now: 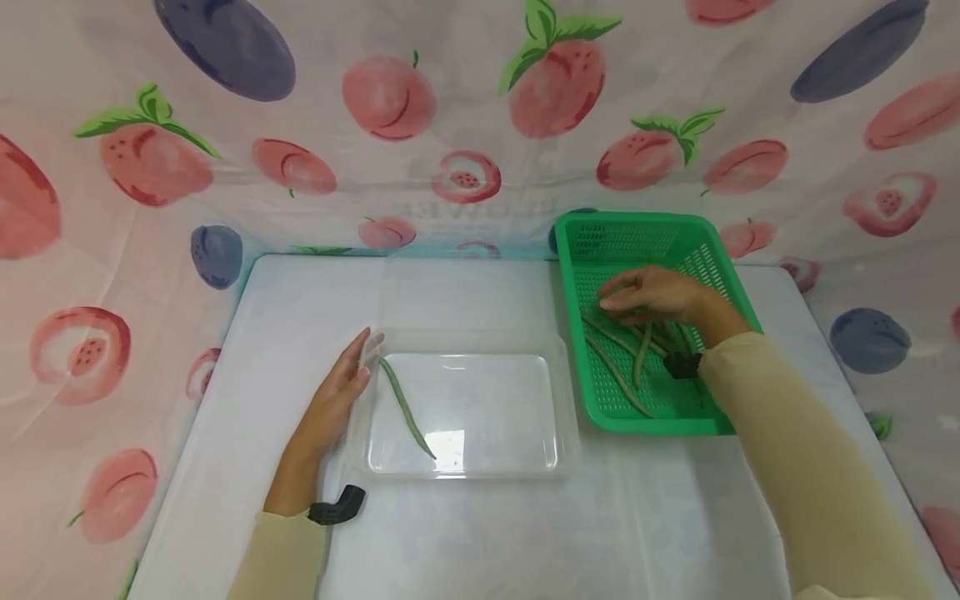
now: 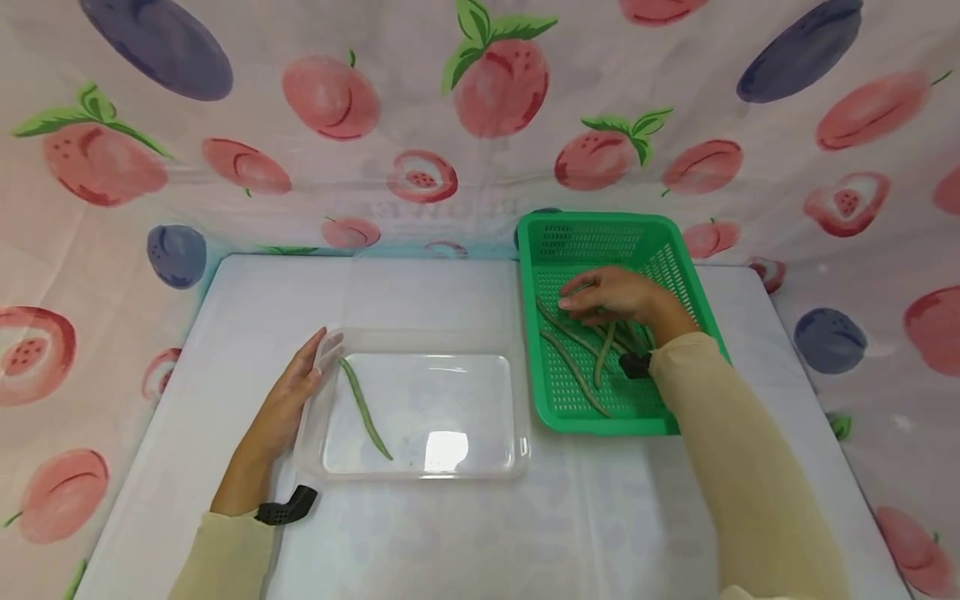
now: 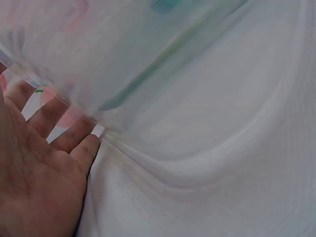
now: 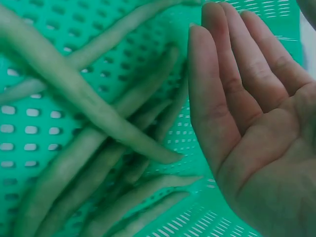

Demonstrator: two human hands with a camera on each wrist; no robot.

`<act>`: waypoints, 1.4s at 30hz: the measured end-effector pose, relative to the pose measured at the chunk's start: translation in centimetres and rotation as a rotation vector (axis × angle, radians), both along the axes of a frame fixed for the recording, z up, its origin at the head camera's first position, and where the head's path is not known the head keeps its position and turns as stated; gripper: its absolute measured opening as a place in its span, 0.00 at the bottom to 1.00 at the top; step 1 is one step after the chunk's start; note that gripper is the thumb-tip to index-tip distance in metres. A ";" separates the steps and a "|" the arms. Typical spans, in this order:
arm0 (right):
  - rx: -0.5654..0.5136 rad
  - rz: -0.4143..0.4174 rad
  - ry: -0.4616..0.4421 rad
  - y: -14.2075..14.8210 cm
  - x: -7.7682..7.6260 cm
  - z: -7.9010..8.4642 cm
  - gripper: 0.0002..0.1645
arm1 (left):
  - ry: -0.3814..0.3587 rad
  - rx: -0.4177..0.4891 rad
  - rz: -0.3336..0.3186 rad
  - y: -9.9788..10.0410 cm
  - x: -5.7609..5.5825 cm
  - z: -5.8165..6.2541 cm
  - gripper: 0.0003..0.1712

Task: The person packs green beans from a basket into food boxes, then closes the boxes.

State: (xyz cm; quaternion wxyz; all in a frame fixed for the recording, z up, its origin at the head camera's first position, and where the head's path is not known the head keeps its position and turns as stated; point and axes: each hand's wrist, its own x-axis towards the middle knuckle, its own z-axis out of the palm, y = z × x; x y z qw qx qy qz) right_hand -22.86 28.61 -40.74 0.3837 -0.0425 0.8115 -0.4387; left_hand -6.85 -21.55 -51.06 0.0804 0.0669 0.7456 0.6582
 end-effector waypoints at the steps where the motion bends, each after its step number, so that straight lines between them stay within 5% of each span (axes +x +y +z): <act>1: 0.007 0.011 0.005 0.0 -0.1 -0.3 0.39 | 0.004 0.001 -0.002 0.0 0.0 0.0 0.35; 9: 0.114 0.095 0.049 -0.7 -0.4 -1.9 0.38 | 0.020 0.016 -0.002 0.2 -0.2 -0.2 0.35; 22: 0.266 0.107 0.160 -1.6 -0.6 -3.8 0.33 | 0.012 -0.004 0.002 0.1 0.0 -0.1 0.35; 30: 0.255 0.074 0.219 -2.5 -0.5 -4.2 0.22 | -0.013 0.001 0.000 0.0 0.1 0.1 0.35; 42: 0.224 0.036 0.141 -1.5 -0.9 -4.0 0.28 | 0.002 -0.024 0.013 0.0 0.0 0.1 0.35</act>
